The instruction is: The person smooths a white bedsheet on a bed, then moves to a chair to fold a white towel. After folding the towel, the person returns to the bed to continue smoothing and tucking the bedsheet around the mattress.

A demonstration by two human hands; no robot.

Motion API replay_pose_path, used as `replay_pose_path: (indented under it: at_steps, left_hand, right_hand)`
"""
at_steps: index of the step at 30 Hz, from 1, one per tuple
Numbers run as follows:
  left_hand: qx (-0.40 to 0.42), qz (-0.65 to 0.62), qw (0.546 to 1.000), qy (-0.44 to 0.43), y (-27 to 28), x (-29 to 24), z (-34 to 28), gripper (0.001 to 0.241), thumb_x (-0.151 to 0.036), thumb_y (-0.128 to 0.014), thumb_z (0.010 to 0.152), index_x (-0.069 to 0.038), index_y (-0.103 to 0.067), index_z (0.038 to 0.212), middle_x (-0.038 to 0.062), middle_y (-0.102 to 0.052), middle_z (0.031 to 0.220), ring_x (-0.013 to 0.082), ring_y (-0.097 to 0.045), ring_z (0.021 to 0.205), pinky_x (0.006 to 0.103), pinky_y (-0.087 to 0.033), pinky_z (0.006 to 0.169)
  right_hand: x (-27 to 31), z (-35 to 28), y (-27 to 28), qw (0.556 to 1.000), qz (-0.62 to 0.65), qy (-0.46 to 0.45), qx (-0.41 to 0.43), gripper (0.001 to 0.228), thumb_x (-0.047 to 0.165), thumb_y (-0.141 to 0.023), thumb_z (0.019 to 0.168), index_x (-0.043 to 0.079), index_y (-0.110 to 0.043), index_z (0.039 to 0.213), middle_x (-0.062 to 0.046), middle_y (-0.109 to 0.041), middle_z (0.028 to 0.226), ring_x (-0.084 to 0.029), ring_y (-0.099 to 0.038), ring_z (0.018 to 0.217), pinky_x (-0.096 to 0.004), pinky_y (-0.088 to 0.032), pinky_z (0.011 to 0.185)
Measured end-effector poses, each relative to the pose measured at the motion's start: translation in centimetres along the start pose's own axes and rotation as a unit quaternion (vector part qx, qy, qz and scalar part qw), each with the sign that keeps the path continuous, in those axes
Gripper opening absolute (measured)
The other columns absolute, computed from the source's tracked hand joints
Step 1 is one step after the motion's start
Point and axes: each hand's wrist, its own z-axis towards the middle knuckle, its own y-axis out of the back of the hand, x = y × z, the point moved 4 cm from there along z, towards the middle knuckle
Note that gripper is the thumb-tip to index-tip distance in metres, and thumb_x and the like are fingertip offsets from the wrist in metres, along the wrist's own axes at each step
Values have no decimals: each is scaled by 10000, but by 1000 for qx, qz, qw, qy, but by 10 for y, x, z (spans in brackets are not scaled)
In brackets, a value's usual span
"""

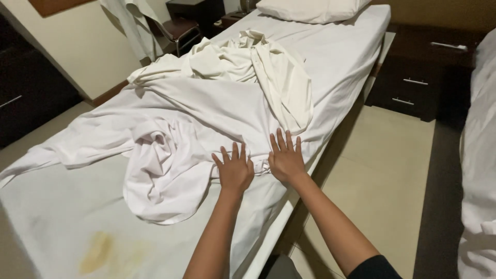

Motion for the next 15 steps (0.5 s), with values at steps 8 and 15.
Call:
replay_pose_path:
  at_steps: [8, 15]
  left_hand:
    - [-34, -30, 998, -47, 15, -15, -33, 579, -359, -454, 981, -31, -543, 1449, 186, -469, 1542, 501, -374, 1418, 689, -187, 1166]
    - [-41, -12, 999, 1, 26, -30, -55, 616, -386, -474, 956, -14, -538, 1443, 213, -457, 1542, 535, -375, 1391, 670, -243, 1139]
  right_hand:
    - [-3, -37, 20, 1000, 7, 2, 14, 612, 336, -393, 1000, 98, -367, 1563, -133, -276, 1664, -421, -194, 1528, -597, -173, 1208]
    - [-7, -54, 33, 1000, 6, 2, 6, 583, 319, -408, 997, 113, -424, 1542, -114, -319, 1648, -444, -245, 1503, -585, -249, 1184]
